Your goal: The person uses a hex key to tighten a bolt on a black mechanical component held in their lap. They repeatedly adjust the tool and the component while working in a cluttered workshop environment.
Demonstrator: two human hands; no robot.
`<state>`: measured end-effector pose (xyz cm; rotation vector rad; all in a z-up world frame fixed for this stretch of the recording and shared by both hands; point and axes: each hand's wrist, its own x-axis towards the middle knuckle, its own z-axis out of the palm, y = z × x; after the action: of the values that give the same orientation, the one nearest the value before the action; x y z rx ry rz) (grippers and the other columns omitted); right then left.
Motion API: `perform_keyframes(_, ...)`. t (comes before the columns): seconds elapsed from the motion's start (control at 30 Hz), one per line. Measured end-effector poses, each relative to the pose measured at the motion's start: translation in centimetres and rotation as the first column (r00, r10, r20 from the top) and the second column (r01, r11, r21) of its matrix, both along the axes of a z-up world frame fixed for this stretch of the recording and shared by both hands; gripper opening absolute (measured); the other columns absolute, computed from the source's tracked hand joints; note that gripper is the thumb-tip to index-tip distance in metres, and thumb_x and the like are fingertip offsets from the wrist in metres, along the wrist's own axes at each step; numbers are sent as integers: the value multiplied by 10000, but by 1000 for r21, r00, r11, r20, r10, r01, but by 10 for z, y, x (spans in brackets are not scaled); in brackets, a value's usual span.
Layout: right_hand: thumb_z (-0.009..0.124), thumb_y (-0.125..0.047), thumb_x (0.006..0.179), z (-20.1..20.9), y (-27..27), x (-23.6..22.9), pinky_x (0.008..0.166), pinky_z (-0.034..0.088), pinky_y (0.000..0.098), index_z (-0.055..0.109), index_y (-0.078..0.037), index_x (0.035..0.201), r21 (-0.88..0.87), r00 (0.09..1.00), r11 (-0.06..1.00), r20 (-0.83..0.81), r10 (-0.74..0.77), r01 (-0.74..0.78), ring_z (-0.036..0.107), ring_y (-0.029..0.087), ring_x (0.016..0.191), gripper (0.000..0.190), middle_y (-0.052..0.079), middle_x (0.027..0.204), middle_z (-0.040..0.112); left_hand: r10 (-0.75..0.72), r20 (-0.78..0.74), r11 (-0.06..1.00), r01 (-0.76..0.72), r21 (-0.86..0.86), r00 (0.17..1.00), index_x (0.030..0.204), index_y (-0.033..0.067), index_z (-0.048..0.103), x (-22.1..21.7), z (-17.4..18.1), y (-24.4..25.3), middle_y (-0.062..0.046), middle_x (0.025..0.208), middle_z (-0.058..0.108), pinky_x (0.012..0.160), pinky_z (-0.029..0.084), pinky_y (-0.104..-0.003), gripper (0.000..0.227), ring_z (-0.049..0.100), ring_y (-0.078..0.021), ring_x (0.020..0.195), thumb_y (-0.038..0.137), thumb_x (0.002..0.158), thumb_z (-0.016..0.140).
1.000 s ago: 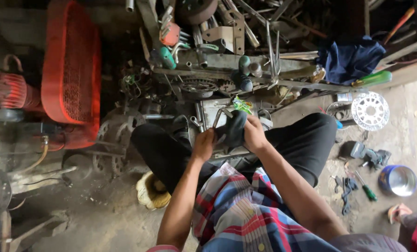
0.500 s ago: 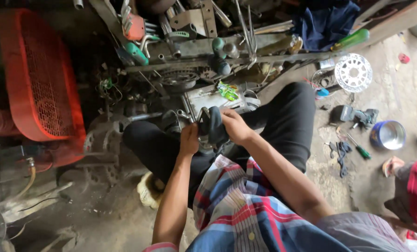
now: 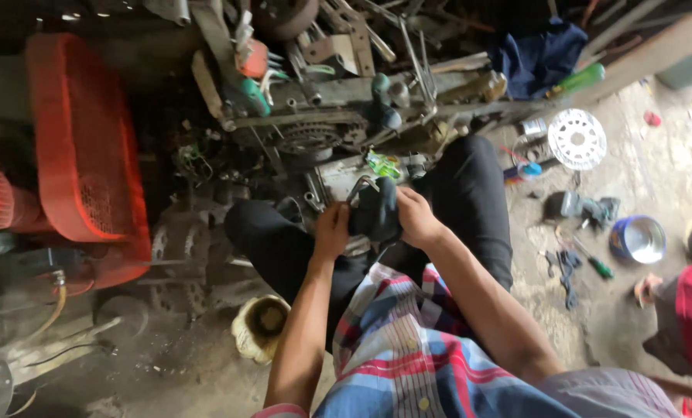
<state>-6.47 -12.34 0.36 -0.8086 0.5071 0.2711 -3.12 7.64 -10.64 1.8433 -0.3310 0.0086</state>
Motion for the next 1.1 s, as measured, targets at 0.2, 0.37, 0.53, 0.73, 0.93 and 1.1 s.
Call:
perform_keyframes(0.2,533,-258,1113,-28,1,15,739,516,279,718,-8,1037,-258,934,960,306,184,-105,610,91,809,320,-8,920,698,63,-191,997,-53,56,980,910,19,637,-4,-17,0,-179,785,647,686,474,-436,379,618,-299,728,316,1066,461)
perform_keyframes(0.37,590,-162,1055,-14,22,21,730,513,273,721,-11,1053,-205,905,951,314,286,-229,608,79,799,199,-20,918,699,80,-256,996,-84,-4,963,879,11,615,-7,-22,10,-156,766,641,682,466,-435,408,587,-276,718,320,1076,436)
perform_keyframes(0.53,589,-136,1006,0,22,42,726,555,295,719,-21,1045,9,956,979,217,195,-202,670,118,786,178,12,916,728,157,-251,986,-167,-21,955,825,19,600,-9,-53,21,-101,732,614,649,424,-419,464,542,-222,681,345,1095,410)
perform_keyframes(0.73,591,-147,1019,-47,24,61,715,570,328,724,-34,1016,110,984,991,170,54,-74,685,158,768,174,48,904,736,73,-459,931,-226,-287,885,734,104,506,-17,-57,26,31,648,453,540,330,-310,523,409,-92,592,432,1124,390)
perform_keyframes(0.93,683,-49,987,-45,56,72,784,509,264,736,3,1051,-407,843,901,425,329,-147,587,62,880,98,-11,968,692,34,-525,935,-213,-284,850,756,92,541,-19,-29,24,1,637,488,511,344,-335,485,435,-126,551,409,1098,404)
perform_keyframes(1.1,689,-100,935,-48,64,73,725,521,299,727,9,1008,-681,888,732,340,308,7,608,90,814,137,47,891,730,70,-216,997,-62,41,974,842,41,581,-24,-22,24,-113,697,582,625,450,-439,409,561,-293,653,333,1077,417)
